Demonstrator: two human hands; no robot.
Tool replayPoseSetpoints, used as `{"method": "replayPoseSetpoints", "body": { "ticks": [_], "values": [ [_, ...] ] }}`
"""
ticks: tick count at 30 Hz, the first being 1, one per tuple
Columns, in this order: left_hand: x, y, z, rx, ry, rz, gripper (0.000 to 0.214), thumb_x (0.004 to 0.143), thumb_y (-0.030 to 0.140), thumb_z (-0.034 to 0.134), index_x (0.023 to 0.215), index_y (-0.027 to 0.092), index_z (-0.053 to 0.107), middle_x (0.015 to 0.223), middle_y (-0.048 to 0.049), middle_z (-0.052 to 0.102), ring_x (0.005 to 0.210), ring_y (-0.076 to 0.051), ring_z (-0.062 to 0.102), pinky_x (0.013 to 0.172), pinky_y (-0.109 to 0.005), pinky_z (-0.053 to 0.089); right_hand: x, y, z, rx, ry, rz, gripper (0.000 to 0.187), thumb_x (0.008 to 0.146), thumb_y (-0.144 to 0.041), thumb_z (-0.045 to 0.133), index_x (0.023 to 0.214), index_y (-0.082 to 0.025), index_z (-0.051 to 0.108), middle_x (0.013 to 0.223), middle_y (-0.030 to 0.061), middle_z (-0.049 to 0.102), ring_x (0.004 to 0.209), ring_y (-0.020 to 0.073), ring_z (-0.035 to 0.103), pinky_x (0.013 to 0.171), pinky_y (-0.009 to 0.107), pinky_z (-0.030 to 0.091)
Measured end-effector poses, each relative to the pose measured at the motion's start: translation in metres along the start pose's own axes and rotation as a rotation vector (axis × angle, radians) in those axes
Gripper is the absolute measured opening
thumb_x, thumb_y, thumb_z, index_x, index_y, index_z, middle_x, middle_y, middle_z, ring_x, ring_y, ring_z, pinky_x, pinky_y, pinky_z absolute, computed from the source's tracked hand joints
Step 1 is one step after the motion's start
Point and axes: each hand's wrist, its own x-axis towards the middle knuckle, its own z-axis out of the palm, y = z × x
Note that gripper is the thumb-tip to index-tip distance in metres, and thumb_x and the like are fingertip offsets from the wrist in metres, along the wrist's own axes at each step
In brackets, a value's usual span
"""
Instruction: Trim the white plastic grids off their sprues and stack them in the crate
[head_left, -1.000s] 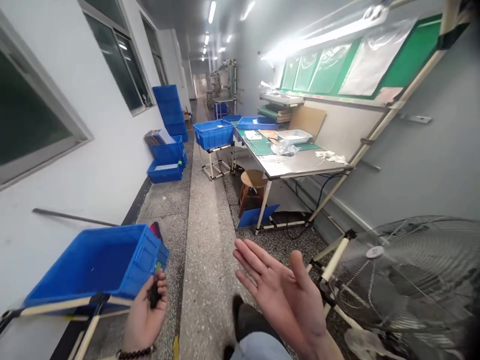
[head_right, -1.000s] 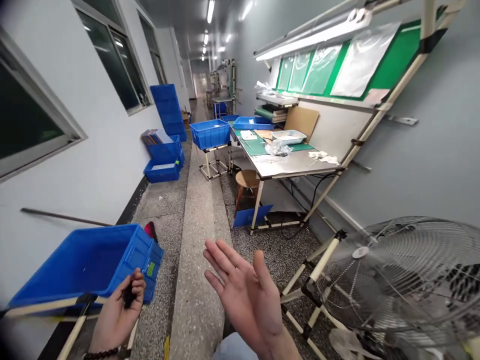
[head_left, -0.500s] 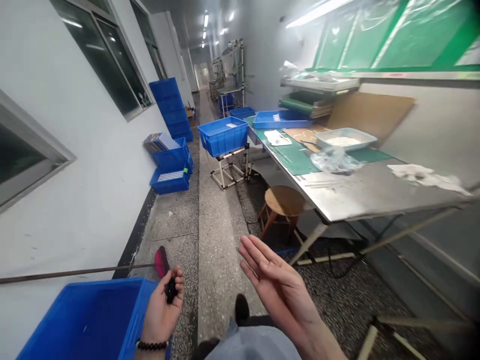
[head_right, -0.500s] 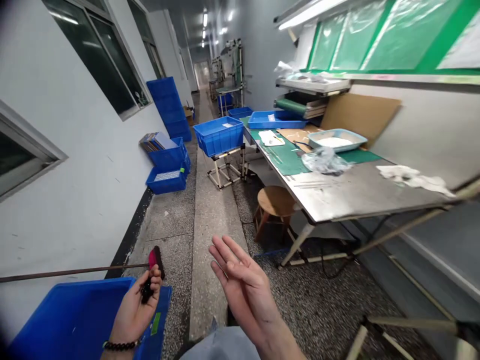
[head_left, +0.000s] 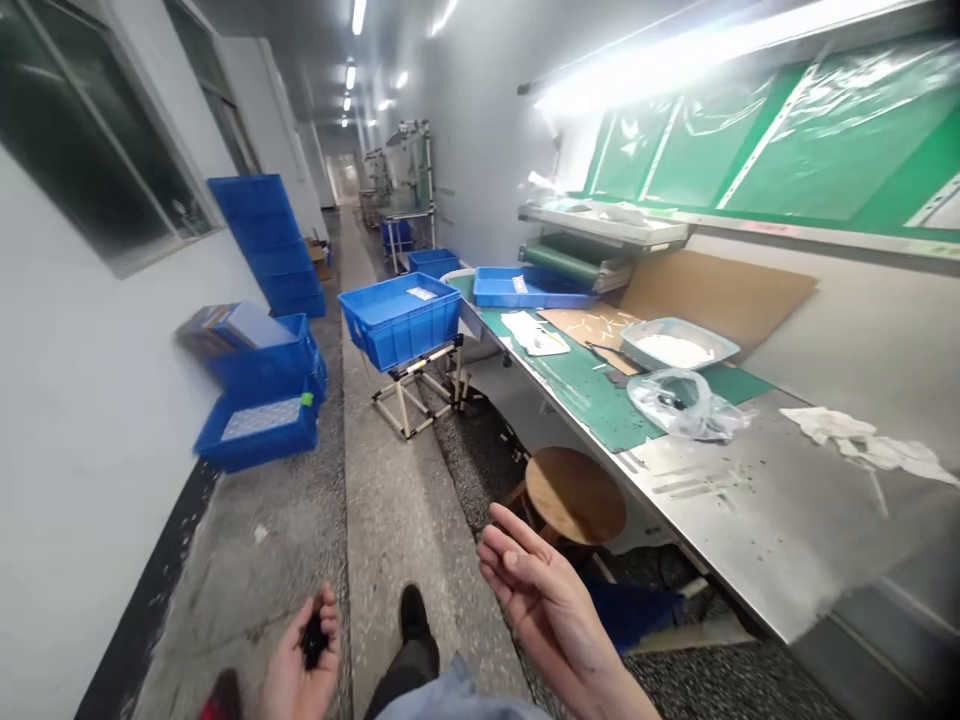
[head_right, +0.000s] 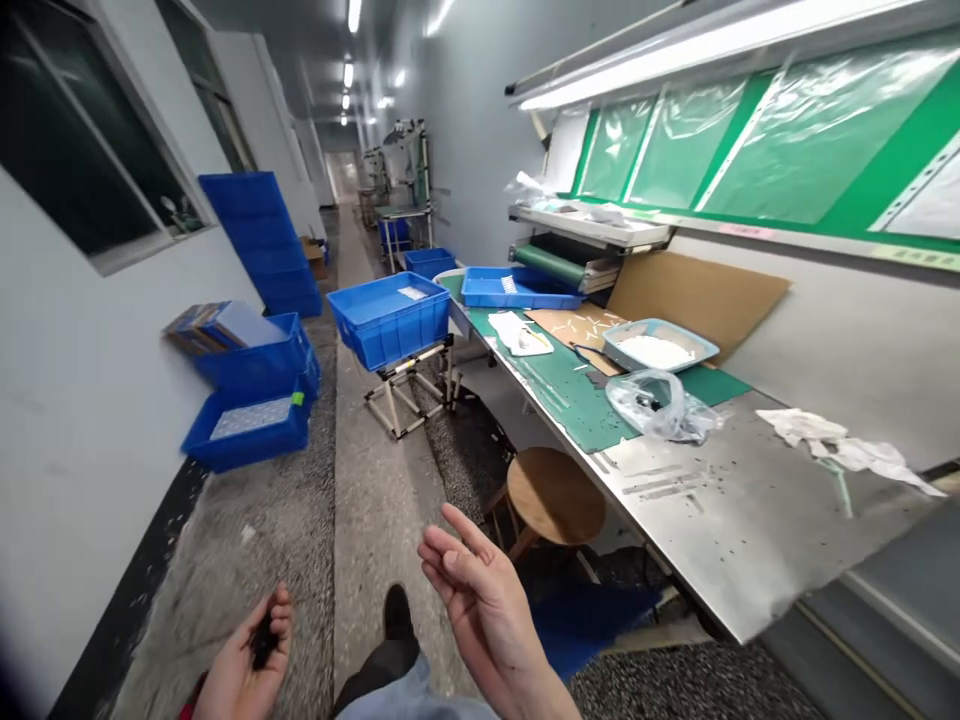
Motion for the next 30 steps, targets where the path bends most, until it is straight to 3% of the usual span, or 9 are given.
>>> {"method": "replayPoseSetpoints", "body": {
  "ticks": [4, 7, 11, 16, 20, 25, 27, 30],
  "values": [
    [0.071, 0.039, 0.113, 0.093, -0.114, -0.067, 0.017, 0.089, 0.006, 0.041, 0.094, 0.008, 0.057, 0.08, -0.0042, 0.056, 0.057, -0.006, 0.053, 0.046, -0.014, 0.049, 0.069, -0.025, 0.025, 0.037, 0.1, -0.096, 0.064, 0.056, -0.015, 0.08, 0.118, -0.014, 0.063, 0.098, 0.0111, 0.07, 0.088, 0.0205, 0.065, 0.09, 0.034, 0.046],
    [0.115, 0.059, 0.2, 0.166, -0.228, -0.097, 0.015, 0.088, 0.006, 0.042, 0.09, 0.009, 0.056, 0.074, -0.0011, 0.05, 0.051, -0.003, 0.046, 0.041, -0.013, 0.042, 0.113, -0.048, 0.031, 0.073, 0.156, -0.217, 0.055, 0.056, -0.013, 0.077, 0.111, -0.014, 0.067, 0.078, 0.0045, 0.068, 0.074, 0.0169, 0.061, 0.08, 0.031, 0.048],
    [0.165, 0.057, 0.295, 0.269, -0.338, -0.16, 0.01, 0.087, 0.008, 0.045, 0.085, 0.012, 0.054, 0.068, 0.0033, 0.04, 0.043, -0.001, 0.037, 0.036, -0.013, 0.03, 0.171, -0.074, 0.016, 0.136, 0.2, -0.351, 0.033, 0.06, -0.012, 0.067, 0.092, -0.016, 0.071, 0.053, -0.0049, 0.046, 0.053, 0.0105, 0.045, 0.06, 0.025, 0.042],
    [0.233, 0.006, 0.373, 0.4, -0.255, -0.296, 0.012, 0.09, 0.02, 0.044, 0.086, 0.016, 0.054, 0.063, 0.0052, 0.035, 0.036, -0.001, 0.028, 0.033, -0.016, 0.022, 0.267, -0.122, -0.02, 0.084, 0.3, -0.416, 0.024, 0.061, -0.014, 0.06, 0.083, -0.017, 0.068, 0.052, -0.0059, 0.04, 0.051, 0.0098, 0.039, 0.06, 0.025, 0.039],
    [0.287, -0.05, 0.431, 0.502, -0.191, -0.385, 0.013, 0.09, 0.021, 0.044, 0.083, 0.015, 0.053, 0.06, 0.005, 0.033, 0.034, -0.002, 0.023, 0.031, -0.017, 0.019, 0.366, -0.206, -0.052, -0.138, 0.438, -0.545, 0.025, 0.061, -0.021, 0.059, 0.086, -0.018, 0.065, 0.056, -0.0042, 0.048, 0.06, 0.0138, 0.045, 0.065, 0.027, 0.038],
    [0.314, -0.104, 0.538, 0.561, -0.205, -0.421, 0.015, 0.091, 0.017, 0.041, 0.086, 0.013, 0.054, 0.061, 0.0049, 0.036, 0.035, -0.001, 0.025, 0.03, -0.014, 0.018, 0.482, -0.323, -0.087, -0.889, 0.675, -0.605, 0.027, 0.073, -0.036, 0.051, 0.09, -0.018, 0.062, 0.081, 0.0038, 0.064, 0.08, 0.0216, 0.056, 0.079, 0.032, 0.04],
    [0.317, -0.123, 0.587, 0.586, -0.274, -0.4, 0.012, 0.09, 0.015, 0.043, 0.089, 0.012, 0.054, 0.062, 0.0051, 0.036, 0.036, 0.0, 0.027, 0.03, -0.013, 0.018, 0.516, -0.351, -0.093, -1.278, 0.712, -0.555, 0.028, 0.08, -0.036, 0.048, 0.097, -0.018, 0.062, 0.098, 0.0077, 0.064, 0.094, 0.0236, 0.057, 0.084, 0.033, 0.039],
    [0.327, -0.153, 0.652, 0.656, -0.376, -0.392, 0.01, 0.09, 0.014, 0.045, 0.09, 0.011, 0.054, 0.063, 0.0052, 0.036, 0.038, 0.0, 0.028, 0.031, -0.012, 0.019, 0.554, -0.371, -0.091, -1.714, 0.763, -0.362, 0.029, 0.086, -0.036, 0.049, 0.103, -0.016, 0.061, 0.109, 0.013, 0.059, 0.104, 0.0258, 0.054, 0.085, 0.033, 0.039]
  ]
}}
